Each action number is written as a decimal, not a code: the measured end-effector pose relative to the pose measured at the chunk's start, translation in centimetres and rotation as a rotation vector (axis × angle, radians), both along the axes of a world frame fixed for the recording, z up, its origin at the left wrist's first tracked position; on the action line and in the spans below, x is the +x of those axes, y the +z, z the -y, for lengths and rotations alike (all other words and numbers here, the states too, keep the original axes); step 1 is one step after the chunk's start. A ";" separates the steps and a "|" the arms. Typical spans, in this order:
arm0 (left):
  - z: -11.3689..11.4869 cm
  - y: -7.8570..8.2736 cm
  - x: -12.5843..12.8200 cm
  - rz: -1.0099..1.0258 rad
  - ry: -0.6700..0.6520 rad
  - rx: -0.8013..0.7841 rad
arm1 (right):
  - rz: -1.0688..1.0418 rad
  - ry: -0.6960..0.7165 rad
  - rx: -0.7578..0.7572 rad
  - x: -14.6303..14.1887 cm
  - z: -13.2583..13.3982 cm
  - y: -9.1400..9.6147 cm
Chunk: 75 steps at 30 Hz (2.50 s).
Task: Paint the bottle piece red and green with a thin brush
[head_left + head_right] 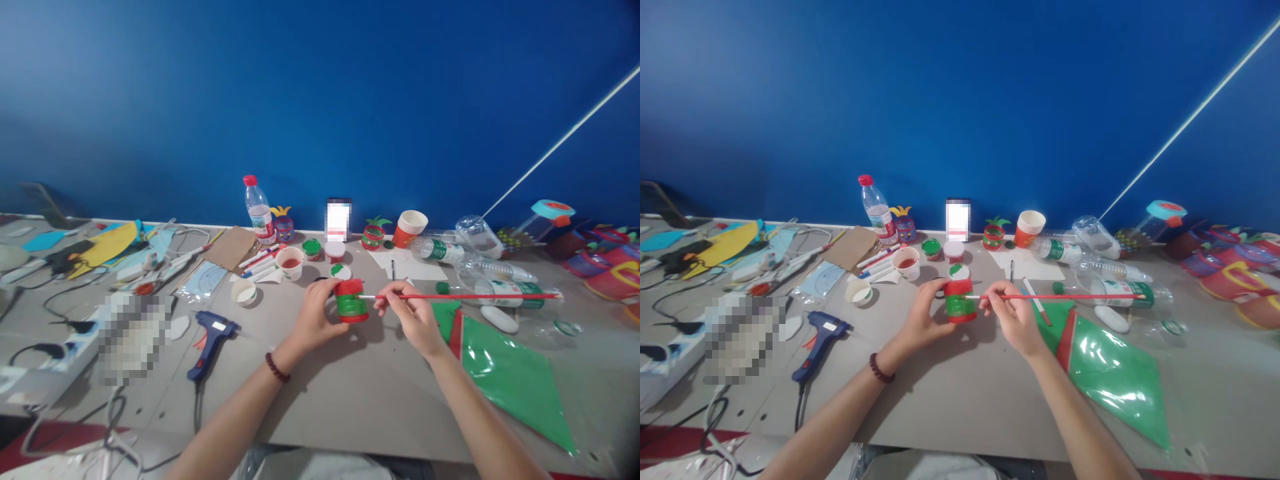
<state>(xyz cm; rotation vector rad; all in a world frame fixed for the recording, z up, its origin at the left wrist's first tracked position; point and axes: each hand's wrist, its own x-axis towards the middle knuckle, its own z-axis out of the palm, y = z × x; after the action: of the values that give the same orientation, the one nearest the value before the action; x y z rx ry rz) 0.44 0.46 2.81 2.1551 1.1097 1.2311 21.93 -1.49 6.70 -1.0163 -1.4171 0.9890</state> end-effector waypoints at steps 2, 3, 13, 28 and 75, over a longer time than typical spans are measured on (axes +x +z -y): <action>0.0 -0.1 0.1 -0.011 0.000 0.022 | 0.010 -0.021 0.001 0.1 -0.1 -0.1; 0.0 -0.2 0.1 -0.016 -0.001 0.032 | 0.014 -0.027 0.002 0.2 -0.1 -0.2; -0.3 -0.6 0.0 -0.017 0.014 0.031 | 0.027 -0.119 0.005 1.1 -0.3 -0.6; -0.2 -0.3 0.2 -0.016 0.042 0.069 | 0.049 -0.074 0.024 0.1 0.5 -0.7; -2.0 -1.9 0.5 -0.226 -0.085 -0.233 | 0.853 -0.088 0.067 -2.4 -13.6 -2.8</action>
<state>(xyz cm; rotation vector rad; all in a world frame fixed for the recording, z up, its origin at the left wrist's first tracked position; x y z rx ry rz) 0.92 2.43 0.88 2.1727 1.1734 0.7933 19.53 12.13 3.90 -1.5274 -2.0414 0.4281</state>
